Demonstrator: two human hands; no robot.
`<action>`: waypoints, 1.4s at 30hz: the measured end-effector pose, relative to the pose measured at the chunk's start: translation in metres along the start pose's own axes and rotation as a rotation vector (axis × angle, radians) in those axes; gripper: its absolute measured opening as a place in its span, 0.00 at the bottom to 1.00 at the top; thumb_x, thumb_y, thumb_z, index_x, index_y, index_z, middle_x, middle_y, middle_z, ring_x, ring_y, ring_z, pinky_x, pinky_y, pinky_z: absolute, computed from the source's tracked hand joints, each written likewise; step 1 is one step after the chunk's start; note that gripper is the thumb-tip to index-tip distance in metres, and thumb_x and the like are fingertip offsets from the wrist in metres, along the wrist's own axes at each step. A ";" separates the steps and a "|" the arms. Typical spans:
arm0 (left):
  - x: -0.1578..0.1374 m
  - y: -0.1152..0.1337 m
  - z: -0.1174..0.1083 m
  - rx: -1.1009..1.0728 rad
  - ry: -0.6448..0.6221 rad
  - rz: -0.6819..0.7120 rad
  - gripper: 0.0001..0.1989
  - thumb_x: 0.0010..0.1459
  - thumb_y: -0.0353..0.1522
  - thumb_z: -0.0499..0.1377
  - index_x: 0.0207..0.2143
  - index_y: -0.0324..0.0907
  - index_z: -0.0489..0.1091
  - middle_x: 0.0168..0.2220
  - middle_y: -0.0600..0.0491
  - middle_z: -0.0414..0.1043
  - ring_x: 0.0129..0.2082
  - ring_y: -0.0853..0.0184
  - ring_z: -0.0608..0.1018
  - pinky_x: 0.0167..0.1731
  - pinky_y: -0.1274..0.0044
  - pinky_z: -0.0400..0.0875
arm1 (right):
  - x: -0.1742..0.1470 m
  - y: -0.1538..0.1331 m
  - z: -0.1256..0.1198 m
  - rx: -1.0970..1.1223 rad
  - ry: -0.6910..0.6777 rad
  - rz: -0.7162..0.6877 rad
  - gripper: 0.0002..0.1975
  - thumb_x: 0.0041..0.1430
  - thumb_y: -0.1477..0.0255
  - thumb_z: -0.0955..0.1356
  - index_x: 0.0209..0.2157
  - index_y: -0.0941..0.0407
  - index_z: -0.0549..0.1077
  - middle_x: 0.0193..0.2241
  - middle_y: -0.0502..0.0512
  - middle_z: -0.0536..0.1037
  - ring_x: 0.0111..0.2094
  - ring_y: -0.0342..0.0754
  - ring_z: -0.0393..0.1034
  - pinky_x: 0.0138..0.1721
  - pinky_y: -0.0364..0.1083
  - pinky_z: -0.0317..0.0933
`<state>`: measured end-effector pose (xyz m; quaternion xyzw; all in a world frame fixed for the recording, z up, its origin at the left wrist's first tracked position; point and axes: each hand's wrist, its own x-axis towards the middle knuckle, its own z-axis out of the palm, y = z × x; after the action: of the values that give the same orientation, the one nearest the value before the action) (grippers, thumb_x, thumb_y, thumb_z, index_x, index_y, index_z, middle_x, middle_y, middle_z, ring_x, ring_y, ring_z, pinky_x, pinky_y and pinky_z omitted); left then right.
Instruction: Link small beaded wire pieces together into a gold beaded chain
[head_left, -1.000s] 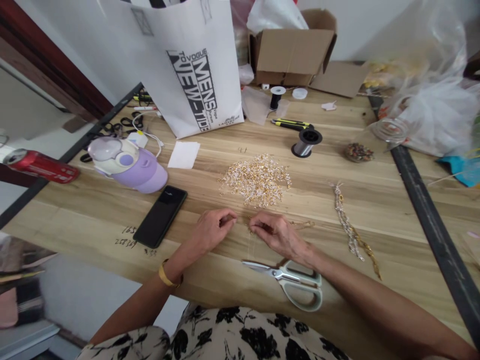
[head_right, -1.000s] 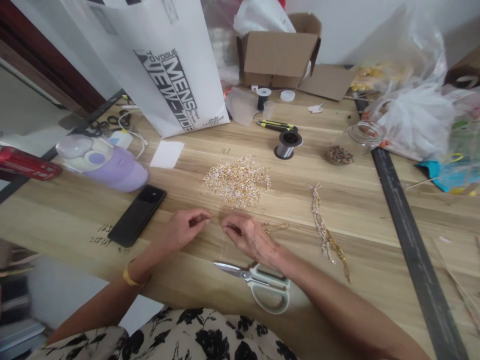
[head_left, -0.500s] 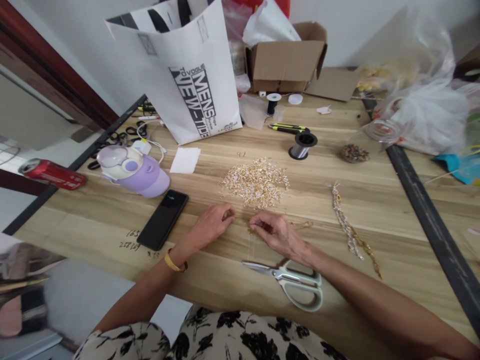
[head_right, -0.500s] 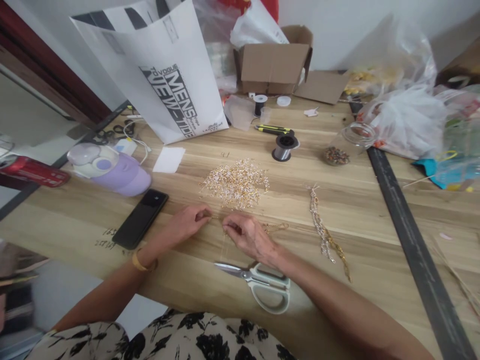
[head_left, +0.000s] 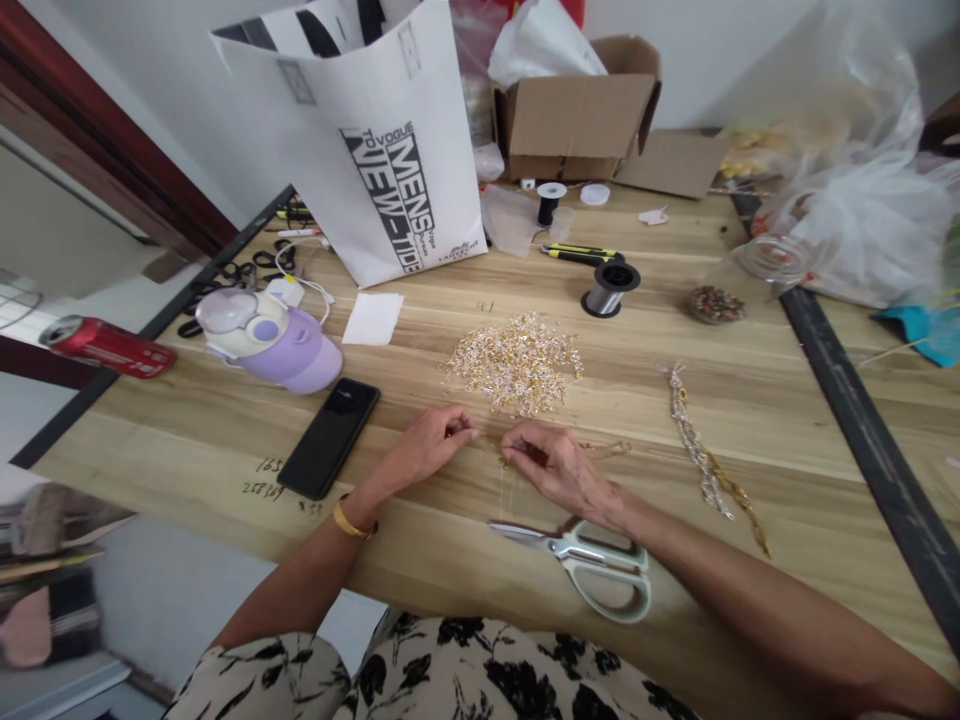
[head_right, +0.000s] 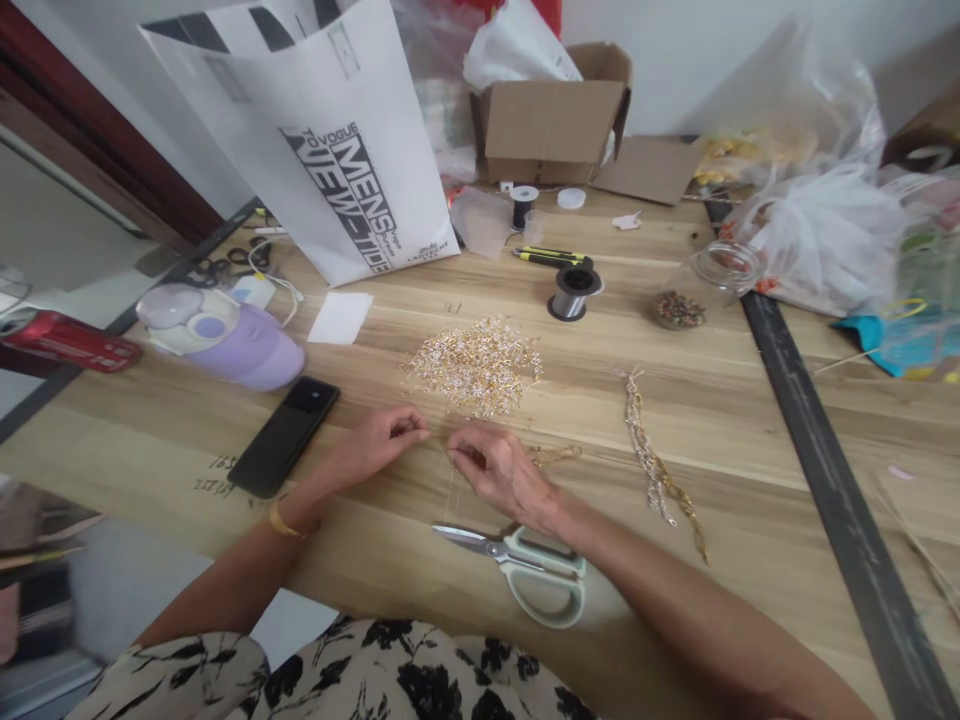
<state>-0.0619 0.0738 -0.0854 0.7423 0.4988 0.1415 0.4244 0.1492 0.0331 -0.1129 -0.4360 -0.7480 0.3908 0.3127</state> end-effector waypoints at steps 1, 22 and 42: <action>0.000 0.001 0.000 -0.047 -0.008 0.005 0.10 0.57 0.36 0.55 0.30 0.38 0.68 0.26 0.56 0.68 0.27 0.71 0.69 0.29 0.79 0.61 | 0.000 0.000 0.000 -0.001 0.001 -0.006 0.05 0.61 0.74 0.64 0.33 0.57 0.71 0.27 0.49 0.72 0.25 0.40 0.63 0.28 0.40 0.55; 0.002 -0.005 0.002 -0.839 -0.100 -0.078 0.14 0.54 0.32 0.59 0.43 0.35 0.70 0.38 0.45 0.77 0.37 0.66 0.78 0.42 0.73 0.71 | -0.003 0.006 0.005 -0.036 0.032 -0.128 0.06 0.63 0.73 0.63 0.35 0.57 0.72 0.27 0.51 0.73 0.26 0.41 0.64 0.27 0.40 0.57; 0.003 -0.001 0.012 -0.683 -0.132 -0.067 0.15 0.50 0.32 0.64 0.41 0.34 0.74 0.40 0.44 0.78 0.40 0.63 0.79 0.38 0.74 0.74 | -0.001 0.005 0.007 -0.058 0.086 -0.112 0.07 0.62 0.71 0.64 0.34 0.57 0.73 0.28 0.53 0.75 0.25 0.42 0.66 0.28 0.41 0.58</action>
<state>-0.0535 0.0709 -0.0943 0.5481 0.4183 0.2379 0.6841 0.1464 0.0317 -0.1207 -0.4186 -0.7683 0.3316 0.3530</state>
